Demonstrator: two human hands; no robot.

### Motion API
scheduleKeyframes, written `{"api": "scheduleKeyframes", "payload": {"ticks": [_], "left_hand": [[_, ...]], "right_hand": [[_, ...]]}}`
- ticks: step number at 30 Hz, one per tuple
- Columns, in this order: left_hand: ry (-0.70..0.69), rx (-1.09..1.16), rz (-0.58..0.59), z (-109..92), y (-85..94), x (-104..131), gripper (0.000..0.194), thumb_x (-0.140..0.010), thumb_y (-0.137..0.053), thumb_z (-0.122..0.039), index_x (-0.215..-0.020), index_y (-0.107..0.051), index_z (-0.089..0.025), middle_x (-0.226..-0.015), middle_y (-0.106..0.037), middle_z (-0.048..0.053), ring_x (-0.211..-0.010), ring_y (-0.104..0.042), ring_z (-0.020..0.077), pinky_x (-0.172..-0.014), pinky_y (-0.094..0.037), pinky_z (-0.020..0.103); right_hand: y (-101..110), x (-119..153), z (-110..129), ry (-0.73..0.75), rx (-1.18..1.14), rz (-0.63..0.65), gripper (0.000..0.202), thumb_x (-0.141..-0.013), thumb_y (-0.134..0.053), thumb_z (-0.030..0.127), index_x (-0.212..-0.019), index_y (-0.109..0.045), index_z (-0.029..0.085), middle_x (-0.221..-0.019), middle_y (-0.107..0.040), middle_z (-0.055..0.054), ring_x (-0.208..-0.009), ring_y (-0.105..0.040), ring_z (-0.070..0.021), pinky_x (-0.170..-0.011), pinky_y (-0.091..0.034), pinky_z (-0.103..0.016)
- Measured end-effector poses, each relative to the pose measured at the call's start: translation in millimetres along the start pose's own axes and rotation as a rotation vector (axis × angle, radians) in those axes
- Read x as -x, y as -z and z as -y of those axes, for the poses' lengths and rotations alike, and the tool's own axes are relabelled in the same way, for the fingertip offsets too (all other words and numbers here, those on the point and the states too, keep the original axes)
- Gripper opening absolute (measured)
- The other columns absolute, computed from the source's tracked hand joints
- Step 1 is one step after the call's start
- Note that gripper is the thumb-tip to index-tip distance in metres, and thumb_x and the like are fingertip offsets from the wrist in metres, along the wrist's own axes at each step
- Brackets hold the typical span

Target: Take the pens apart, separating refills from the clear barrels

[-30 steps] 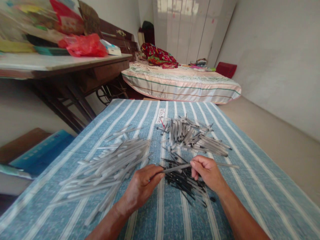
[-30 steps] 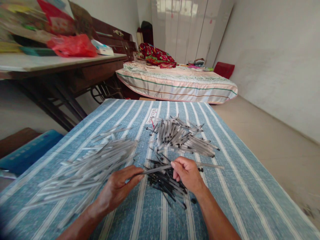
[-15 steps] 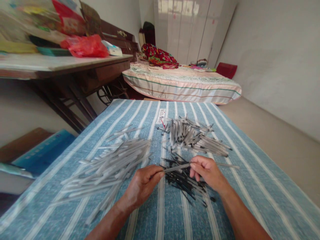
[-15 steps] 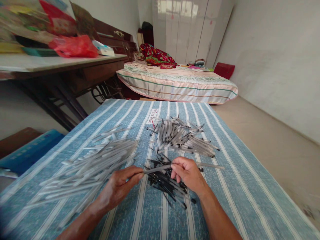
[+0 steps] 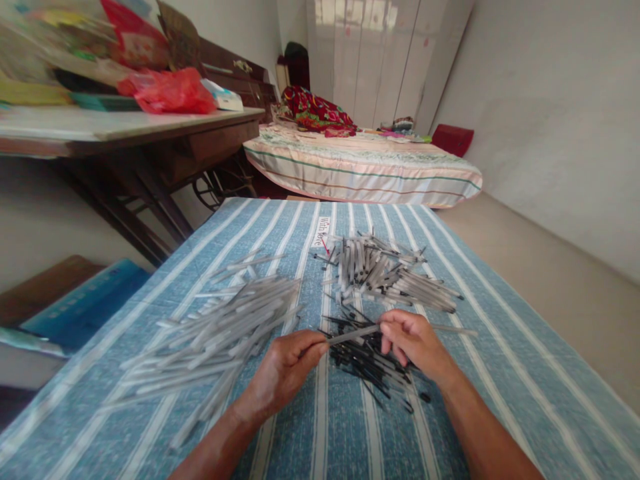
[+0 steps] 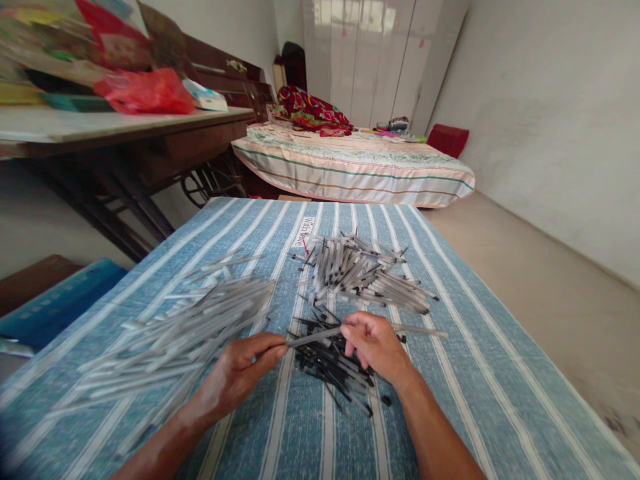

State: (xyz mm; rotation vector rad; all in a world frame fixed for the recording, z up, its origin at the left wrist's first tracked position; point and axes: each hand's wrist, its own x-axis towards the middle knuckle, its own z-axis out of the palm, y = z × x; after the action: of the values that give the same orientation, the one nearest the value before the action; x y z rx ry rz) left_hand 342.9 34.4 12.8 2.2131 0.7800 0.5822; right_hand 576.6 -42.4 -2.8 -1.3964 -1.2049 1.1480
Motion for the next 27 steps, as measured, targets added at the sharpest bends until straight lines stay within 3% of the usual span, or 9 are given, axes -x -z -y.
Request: {"api": "scheduleKeyframes", "payload": {"ticks": [3, 8, 12, 17, 20, 23, 27], "left_hand": [[0.004, -0.002, 0.016, 1.3, 0.1, -0.3, 0.026, -0.087, -0.041, -0.029, -0.078, -0.061, -0.015, -0.067, -0.058, -0.002, -0.062, -0.053, 0.0099, -0.058, -0.039, 0.019], [0.002, -0.002, 0.040, 1.8, 0.4, -0.8, 0.027, -0.087, -0.040, -0.028, -0.077, -0.061, -0.015, -0.065, -0.056, -0.002, -0.061, -0.051, 0.0095, -0.057, -0.038, 0.018], [-0.007, 0.002, 0.037, 0.7, 0.1, -0.8, 0.028, -0.087, -0.040, -0.029, -0.076, -0.061, -0.015, -0.064, -0.055, -0.002, -0.060, -0.050, 0.0096, -0.056, -0.038, 0.018], [0.012, -0.012, 0.055, 1.3, 0.0, -0.4, 0.030, -0.087, -0.039, -0.030, -0.072, -0.059, -0.015, -0.059, -0.050, -0.003, -0.056, -0.046, 0.0086, -0.054, -0.036, 0.017], [0.034, -0.003, 0.060, 1.1, 1.9, -0.5, 0.030, -0.087, -0.039, -0.030, -0.070, -0.058, -0.015, -0.058, -0.048, -0.004, -0.054, -0.044, 0.0080, -0.052, -0.035, 0.017], [0.046, 0.011, 0.041, -0.4, 4.4, -0.7, 0.028, -0.087, -0.041, -0.030, -0.071, -0.059, -0.014, -0.059, -0.049, -0.003, -0.055, -0.045, 0.0084, -0.052, -0.035, 0.017], [0.043, 0.013, 0.040, -0.7, 5.4, -0.9, 0.028, -0.086, -0.041, -0.030, -0.070, -0.059, -0.014, -0.059, -0.050, -0.003, -0.056, -0.046, 0.0087, -0.052, -0.035, 0.017]], "right_hand": [[1.1, -0.2, -1.8, 0.000, 0.027, -0.009, 0.028, -0.082, -0.049, 0.040, -0.069, -0.049, 0.016, -0.050, -0.058, 0.003, -0.029, -0.037, -0.0035, -0.032, -0.023, -0.015], [2.4, -0.4, -2.1, -0.018, -0.035, 0.058, 0.026, -0.077, -0.056, 0.039, -0.090, -0.049, 0.017, -0.057, -0.061, 0.004, -0.030, -0.039, -0.0043, -0.033, -0.026, -0.015], [1.4, -0.6, -3.2, -0.033, 0.039, 0.007, 0.027, -0.081, -0.049, 0.041, -0.072, -0.052, 0.016, -0.048, -0.057, 0.004, -0.028, -0.036, -0.0039, -0.031, -0.022, -0.014], [7.1, -0.4, -4.1, -0.013, -0.060, 0.087, 0.018, -0.077, -0.055, 0.033, -0.083, -0.050, 0.017, -0.064, -0.065, 0.001, -0.036, -0.050, -0.0063, -0.038, -0.031, -0.016], [11.9, 0.1, -1.5, 0.000, -0.061, 0.066, 0.014, -0.075, -0.056, 0.027, -0.082, -0.049, 0.017, -0.068, -0.067, 0.000, -0.040, -0.054, -0.0070, -0.043, -0.036, -0.018], [14.1, 0.7, 2.3, -0.005, -0.031, 0.026, 0.011, -0.072, -0.055, 0.022, -0.080, -0.049, 0.017, -0.063, -0.065, 0.002, -0.035, -0.049, -0.0059, -0.039, -0.032, -0.017], [12.4, 1.8, 4.6, -0.023, 0.027, 0.066, 0.008, -0.071, -0.053, 0.019, -0.077, -0.049, 0.017, -0.057, -0.062, 0.003, -0.031, -0.045, -0.0052, -0.035, -0.029, -0.016]]}}
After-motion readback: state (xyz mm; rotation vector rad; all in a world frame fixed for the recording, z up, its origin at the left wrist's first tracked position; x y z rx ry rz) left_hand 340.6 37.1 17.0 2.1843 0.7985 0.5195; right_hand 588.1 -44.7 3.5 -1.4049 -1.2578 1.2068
